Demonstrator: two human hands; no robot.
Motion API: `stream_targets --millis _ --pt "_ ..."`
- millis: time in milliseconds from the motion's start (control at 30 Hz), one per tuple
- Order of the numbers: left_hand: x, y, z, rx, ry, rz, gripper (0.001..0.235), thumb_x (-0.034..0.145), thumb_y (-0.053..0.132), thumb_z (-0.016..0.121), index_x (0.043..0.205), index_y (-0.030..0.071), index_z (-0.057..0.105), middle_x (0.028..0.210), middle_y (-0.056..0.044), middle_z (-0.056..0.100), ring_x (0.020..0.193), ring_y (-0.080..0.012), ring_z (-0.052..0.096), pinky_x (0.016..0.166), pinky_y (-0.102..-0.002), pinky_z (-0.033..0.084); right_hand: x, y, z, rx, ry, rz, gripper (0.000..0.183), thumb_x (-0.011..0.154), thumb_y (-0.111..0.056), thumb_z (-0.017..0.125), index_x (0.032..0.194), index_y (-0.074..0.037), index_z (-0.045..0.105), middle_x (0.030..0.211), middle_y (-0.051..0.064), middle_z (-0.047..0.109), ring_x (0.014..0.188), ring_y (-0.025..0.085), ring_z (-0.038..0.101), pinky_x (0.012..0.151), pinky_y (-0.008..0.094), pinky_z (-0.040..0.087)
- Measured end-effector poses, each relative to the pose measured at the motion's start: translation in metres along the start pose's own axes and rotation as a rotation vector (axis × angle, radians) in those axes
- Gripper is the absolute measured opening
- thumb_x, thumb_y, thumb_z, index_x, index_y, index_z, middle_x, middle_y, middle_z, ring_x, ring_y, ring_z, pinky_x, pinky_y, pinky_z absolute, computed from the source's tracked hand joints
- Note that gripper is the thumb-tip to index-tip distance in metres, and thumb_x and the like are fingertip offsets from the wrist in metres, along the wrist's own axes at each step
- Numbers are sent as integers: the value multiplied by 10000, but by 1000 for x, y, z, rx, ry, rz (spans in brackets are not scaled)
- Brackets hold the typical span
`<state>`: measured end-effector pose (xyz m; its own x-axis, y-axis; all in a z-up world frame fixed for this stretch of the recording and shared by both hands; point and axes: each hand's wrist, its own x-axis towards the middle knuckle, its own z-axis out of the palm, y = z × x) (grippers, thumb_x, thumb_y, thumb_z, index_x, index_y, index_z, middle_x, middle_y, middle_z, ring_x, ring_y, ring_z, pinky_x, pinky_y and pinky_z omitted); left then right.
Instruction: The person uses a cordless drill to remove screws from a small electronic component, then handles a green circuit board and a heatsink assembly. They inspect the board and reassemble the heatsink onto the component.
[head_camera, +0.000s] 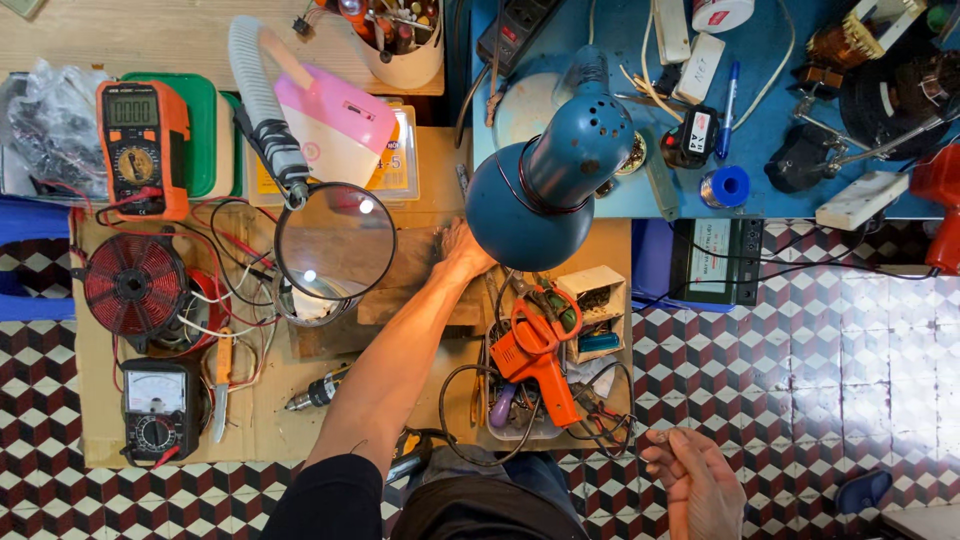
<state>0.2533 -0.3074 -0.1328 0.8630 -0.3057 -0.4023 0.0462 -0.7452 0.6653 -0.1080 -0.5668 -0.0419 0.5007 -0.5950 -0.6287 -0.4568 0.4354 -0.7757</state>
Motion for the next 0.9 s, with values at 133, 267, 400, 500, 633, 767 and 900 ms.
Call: stream_targets --millis 133,267,400,500,633,767,900 --pt "-4 -5 -2 79 64 -69 759 758 590 794 1360 168 603 1385 -112 599 1326 -404 448 1133 -547 337 -4 -13 15 -8 -46 17 243 1017 -125 582 1155 74 574 1022 217 704 847 217 703 717 337 566" --pt "-38 -10 -5 37 220 38 595 795 344 776 1343 161 632 1348 -110 635 1297 -367 506 1117 -606 348 -9 -31 30 -1 -97 11 218 1015 -117 576 1154 52 567 998 198 700 854 210 699 737 335 559" --pt "-90 -6 -11 2 447 181 773 680 188 793 1400 90 530 1366 -119 594 1251 -370 501 1042 -586 390 -9 -48 55 81 -290 -46 252 1014 -131 603 1170 66 582 1022 188 696 874 201 686 795 318 541" --pt "-134 0 -13 -44 564 297 786 686 136 769 1423 48 510 1374 -150 558 1257 -378 483 1071 -520 414 -2 -61 82 48 -431 -99 256 1003 -138 616 1167 58 592 1059 173 701 920 191 673 861 324 536" --pt "-188 9 -9 11 630 322 732 701 94 750 1397 45 530 1393 -142 572 1284 -362 498 1104 -465 411 19 -61 124 23 -555 -155 231 968 -116 637 1135 42 633 1112 108 711 1030 145 664 937 304 519" --pt "-217 20 -5 51 642 325 708 731 93 746 1405 69 533 1397 -139 566 1294 -352 510 1128 -447 417 48 -48 166 -36 -632 -164 260 968 -126 668 1188 12 683 1080 100 702 984 134 646 904 276 499" --pt "-241 25 -3 109 623 385 751 719 94 752 1432 85 518 1408 -134 561 1317 -338 505 1113 -453 400 76 -38 188 -70 -695 -146 236 975 -89 703 1202 -24 697 1176 -13 695 935 75 534 815 239 402"
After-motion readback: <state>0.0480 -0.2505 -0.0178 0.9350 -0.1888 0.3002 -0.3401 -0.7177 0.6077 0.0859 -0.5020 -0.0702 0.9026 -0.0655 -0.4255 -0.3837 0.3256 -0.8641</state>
